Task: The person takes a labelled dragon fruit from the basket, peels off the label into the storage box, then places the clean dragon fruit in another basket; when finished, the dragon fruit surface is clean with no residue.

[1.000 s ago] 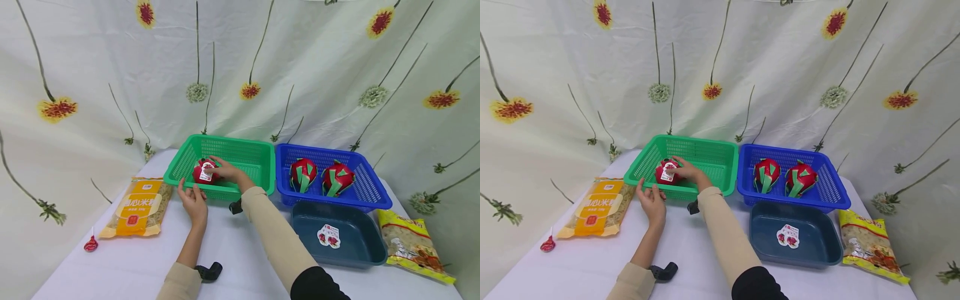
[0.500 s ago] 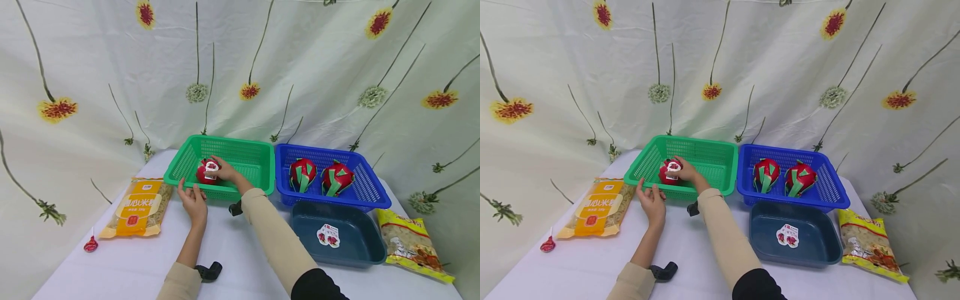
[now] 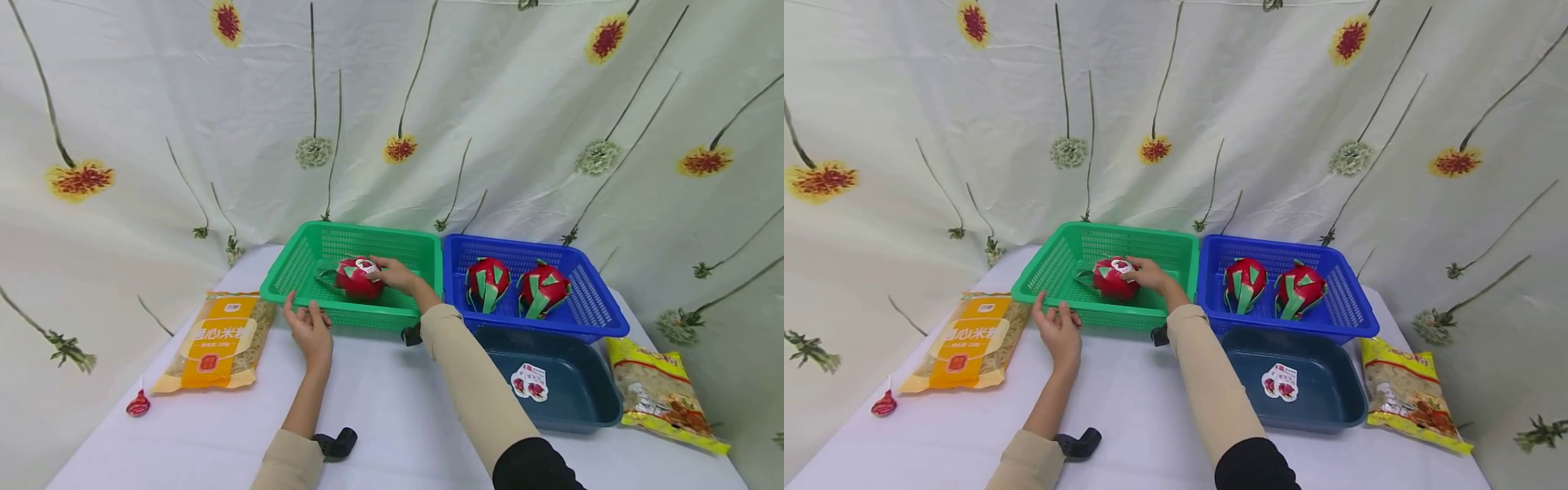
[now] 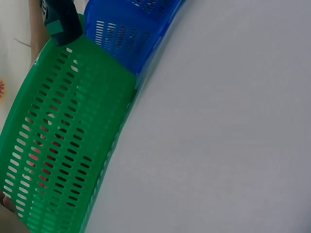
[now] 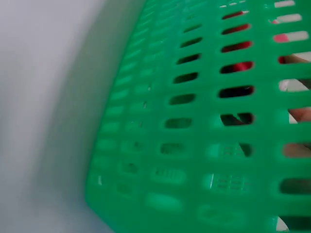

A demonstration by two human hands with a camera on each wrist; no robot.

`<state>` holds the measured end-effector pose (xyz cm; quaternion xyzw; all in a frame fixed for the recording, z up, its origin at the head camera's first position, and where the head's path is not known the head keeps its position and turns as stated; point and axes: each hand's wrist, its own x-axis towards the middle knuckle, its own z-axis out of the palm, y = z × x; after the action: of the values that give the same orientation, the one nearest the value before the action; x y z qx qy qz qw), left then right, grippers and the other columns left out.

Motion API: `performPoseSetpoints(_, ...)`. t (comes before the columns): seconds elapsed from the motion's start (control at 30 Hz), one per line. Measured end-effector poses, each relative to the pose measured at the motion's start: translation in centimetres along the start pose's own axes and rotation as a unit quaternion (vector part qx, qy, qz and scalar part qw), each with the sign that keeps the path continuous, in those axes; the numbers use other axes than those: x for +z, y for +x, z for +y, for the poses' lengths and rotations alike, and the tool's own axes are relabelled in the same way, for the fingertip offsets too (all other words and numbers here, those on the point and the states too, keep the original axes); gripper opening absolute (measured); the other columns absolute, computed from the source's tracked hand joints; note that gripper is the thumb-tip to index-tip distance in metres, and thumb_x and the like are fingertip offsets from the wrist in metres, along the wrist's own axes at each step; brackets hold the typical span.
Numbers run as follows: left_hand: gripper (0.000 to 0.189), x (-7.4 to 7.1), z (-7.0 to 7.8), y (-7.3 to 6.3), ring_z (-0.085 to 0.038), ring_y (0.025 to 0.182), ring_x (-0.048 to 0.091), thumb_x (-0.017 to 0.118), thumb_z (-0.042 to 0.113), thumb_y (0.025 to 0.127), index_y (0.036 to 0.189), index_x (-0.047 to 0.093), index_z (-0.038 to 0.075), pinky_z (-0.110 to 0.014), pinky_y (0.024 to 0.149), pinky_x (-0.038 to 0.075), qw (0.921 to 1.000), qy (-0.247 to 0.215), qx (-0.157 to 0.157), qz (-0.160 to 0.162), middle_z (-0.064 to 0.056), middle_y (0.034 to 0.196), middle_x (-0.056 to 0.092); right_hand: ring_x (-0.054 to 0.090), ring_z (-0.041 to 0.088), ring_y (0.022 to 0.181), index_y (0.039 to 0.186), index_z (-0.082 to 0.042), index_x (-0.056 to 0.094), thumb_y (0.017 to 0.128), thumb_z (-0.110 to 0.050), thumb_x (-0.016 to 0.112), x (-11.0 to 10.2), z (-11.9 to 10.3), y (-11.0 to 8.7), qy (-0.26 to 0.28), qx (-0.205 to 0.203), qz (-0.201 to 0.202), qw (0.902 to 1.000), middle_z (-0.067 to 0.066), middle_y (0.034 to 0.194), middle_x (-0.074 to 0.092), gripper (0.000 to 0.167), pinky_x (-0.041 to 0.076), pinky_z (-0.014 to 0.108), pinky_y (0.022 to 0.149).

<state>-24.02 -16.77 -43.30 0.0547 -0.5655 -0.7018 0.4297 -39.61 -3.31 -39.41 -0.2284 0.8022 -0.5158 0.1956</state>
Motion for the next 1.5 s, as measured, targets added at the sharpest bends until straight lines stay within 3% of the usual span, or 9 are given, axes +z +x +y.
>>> performPoseSetpoints(0.2,0.045,-0.1,-0.3,0.1,-0.013,0.051,0.046,0.041,0.003,0.097,0.138,0.025,0.000,-0.022,0.046,0.041,0.9999,0.005,-0.010,0.000,-0.010,0.076,0.043,0.024,0.025,0.134,0.148,-0.019,0.021,0.091,-0.035,0.057,0.7,0.2,0.1,-0.079,0.002,-0.010,0.9968,0.008,0.149,0.025,0.069,0.036,0.040,0.101)
performPoseSetpoints(0.47,0.045,-0.3,-2.4,0.6,-0.008,0.050,0.045,0.043,0.012,0.098,0.139,0.027,0.009,-0.022,0.045,0.041,0.9999,0.001,-0.011,0.010,-0.006,0.077,0.043,0.025,0.026,0.133,0.149,-0.013,-0.001,0.088,-0.036,0.062,1.2,0.3,0.1,-0.137,0.011,-0.014,0.9904,0.012,0.150,0.019,0.091,0.033,0.038,0.103)
performPoseSetpoints(0.6,0.044,-0.3,-2.8,0.6,-0.007,0.050,0.045,0.043,0.015,0.098,0.139,0.028,0.011,-0.024,0.045,0.041,0.9999,0.002,-0.005,0.014,-0.005,0.076,0.043,0.026,0.026,0.132,0.148,-0.009,-0.002,0.087,-0.037,0.062,1.4,0.4,0.2,-0.134,0.016,-0.006,0.9909,0.012,0.150,0.019,0.093,0.034,0.038,0.102)
performPoseSetpoints(0.83,0.045,-0.5,-2.9,0.5,-0.008,0.050,0.044,0.043,0.017,0.098,0.139,0.026,0.011,-0.019,0.045,0.040,1.0000,0.006,-0.004,0.006,-0.006,0.077,0.043,0.024,0.026,0.133,0.149,-0.012,0.000,0.087,-0.035,0.064,1.7,0.5,0.3,-0.125,0.006,-0.002,0.9922,0.011,0.151,0.017,0.092,0.032,0.039,0.103)
performPoseSetpoints(1.1,0.045,-0.1,-0.2,0.1,-0.012,0.050,0.045,0.040,0.005,0.098,0.139,0.024,-0.001,-0.019,0.046,0.041,1.0000,0.008,-0.004,-0.003,-0.010,0.075,0.043,0.022,0.024,0.135,0.150,-0.020,0.004,0.085,-0.030,0.067,1.4,0.2,0.4,-0.068,-0.003,-0.011,0.9976,0.007,0.151,0.017,0.090,0.030,0.040,0.105)
performPoseSetpoints(1.5,0.045,-0.2,0.0,0.2,-0.011,0.051,0.045,0.042,0.004,0.097,0.138,0.025,0.000,-0.023,0.046,0.042,0.9999,0.008,-0.010,-0.004,-0.009,0.075,0.042,0.025,0.023,0.132,0.149,-0.018,0.008,0.086,-0.036,0.064,1.4,-0.1,0.8,-0.038,0.021,-0.006,0.9990,0.006,0.149,0.021,0.087,0.036,0.041,0.101)
